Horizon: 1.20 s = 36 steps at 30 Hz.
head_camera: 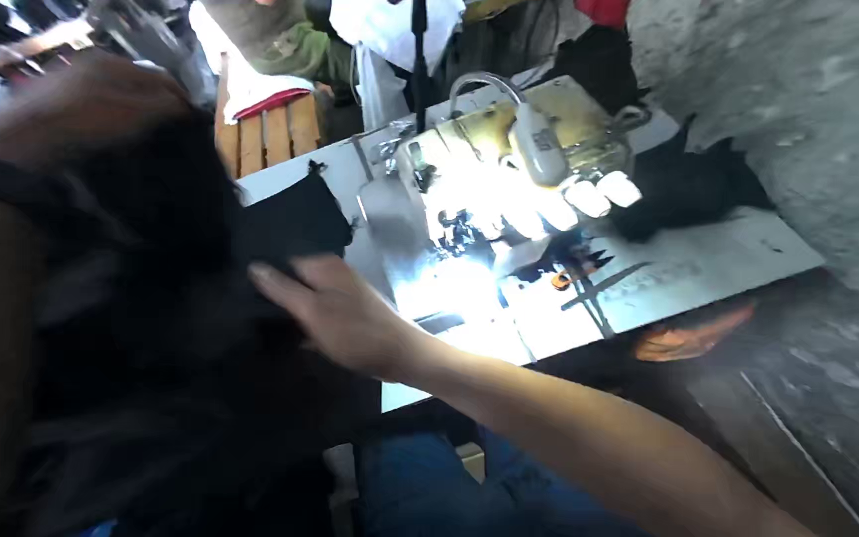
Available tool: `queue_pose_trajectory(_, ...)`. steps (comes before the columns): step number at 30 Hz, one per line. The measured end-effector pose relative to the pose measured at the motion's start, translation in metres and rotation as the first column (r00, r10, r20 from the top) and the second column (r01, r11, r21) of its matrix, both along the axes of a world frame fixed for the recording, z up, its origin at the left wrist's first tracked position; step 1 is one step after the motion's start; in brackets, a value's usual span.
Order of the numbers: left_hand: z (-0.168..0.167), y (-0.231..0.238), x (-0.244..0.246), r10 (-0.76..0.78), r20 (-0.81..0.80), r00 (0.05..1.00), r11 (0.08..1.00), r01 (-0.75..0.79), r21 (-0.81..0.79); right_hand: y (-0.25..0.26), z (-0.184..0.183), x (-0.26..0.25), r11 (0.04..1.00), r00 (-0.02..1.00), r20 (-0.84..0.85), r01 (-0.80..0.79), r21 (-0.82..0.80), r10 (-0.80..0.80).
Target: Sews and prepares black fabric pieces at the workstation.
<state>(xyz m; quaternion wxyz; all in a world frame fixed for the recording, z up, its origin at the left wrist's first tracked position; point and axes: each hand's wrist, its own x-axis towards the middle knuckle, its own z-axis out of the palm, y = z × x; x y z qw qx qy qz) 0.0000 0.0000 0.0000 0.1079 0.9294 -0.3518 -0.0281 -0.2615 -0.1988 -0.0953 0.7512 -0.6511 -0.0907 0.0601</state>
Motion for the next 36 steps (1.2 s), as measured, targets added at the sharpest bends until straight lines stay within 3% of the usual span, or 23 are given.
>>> queue_pose_trajectory(2, -0.048, -0.068, -0.06, -0.204, -0.099, 0.974, 0.976, 0.21, 0.052, -0.061, -0.05, -0.052, 0.998, 0.979, -0.195, -0.061, 0.005, 0.061)
queue_pose_trajectory(4, -0.097, -0.113, -0.111, -0.277, -0.164, 0.947, 0.961, 0.273, -0.05, -0.106, -0.081, -0.103, 0.997, 0.956, -0.289, -0.069, -0.043, 0.053)
queue_pose_trajectory(7, -0.148, -0.142, -0.155, -0.135, -0.137, 0.981, 0.957, 0.093, -0.276, -0.153, -0.108, -0.131, 0.984, 0.934, -0.35, -0.128, -0.125, 0.077)
queue_pose_trajectory(9, -0.162, -0.148, -0.168, -0.077, -0.066, 0.995, 0.943, 0.051, -0.328, -0.164, -0.115, -0.116, 0.922, 0.938, -0.34, -0.191, -0.338, 0.069)
queue_pose_trajectory(11, -0.168, -0.15, -0.172, -0.055, -0.009, 0.998, 0.928, 0.048, -0.368, -0.159, -0.117, -0.091, 0.85, 0.975, -0.224, -0.116, -0.514, -0.003)
queue_pose_trajectory(12, -0.17, -0.149, -0.173, -0.049, 0.017, 0.999, 0.923, 0.052, -0.38, -0.149, -0.123, -0.081, 0.847, 0.99, -0.116, 0.01, -0.532, -0.085)
queue_pose_trajectory(14, -0.171, -0.147, -0.178, -0.057, 0.048, 0.997, 0.913, 0.072, -0.402, -0.128, -0.134, -0.07, 0.86, 0.963, 0.056, 0.262, -0.438, -0.265)
queue_pose_trajectory(16, -0.165, -0.143, -0.181, -0.082, 0.062, 0.995, 0.903, 0.101, -0.417, -0.117, -0.136, -0.072, 0.875, 0.922, 0.095, 0.387, -0.292, -0.376)
queue_pose_trajectory(21, -0.147, -0.139, -0.194, -0.16, 0.112, 0.981, 0.862, 0.194, -0.468, -0.115, -0.123, -0.085, 0.902, 0.905, 0.053, 0.425, -0.07, -0.422)
queue_pose_trajectory(24, -0.162, -0.144, -0.187, -0.123, 0.147, 0.981, 0.866, 0.179, -0.467, -0.115, -0.127, -0.082, 0.913, 0.913, -0.001, 0.408, -0.033, -0.408)
queue_pose_trajectory(28, -0.165, -0.149, -0.201, 0.007, 0.003, 1.0, 0.939, -0.006, -0.345, -0.119, -0.141, -0.08, 0.918, 0.915, -0.084, 0.39, -0.073, -0.395)
queue_pose_trajectory(31, -0.155, -0.162, -0.19, 0.119, -0.094, 0.988, 0.941, -0.142, -0.307, -0.129, -0.142, -0.071, 0.882, 0.885, -0.043, 0.457, -0.111, -0.464)
queue_pose_trajectory(36, -0.157, -0.181, -0.165, 0.198, 0.017, 0.98, 0.932, -0.183, -0.315, -0.146, -0.14, -0.051, 0.823, 0.843, 0.093, 0.538, -0.182, -0.53)
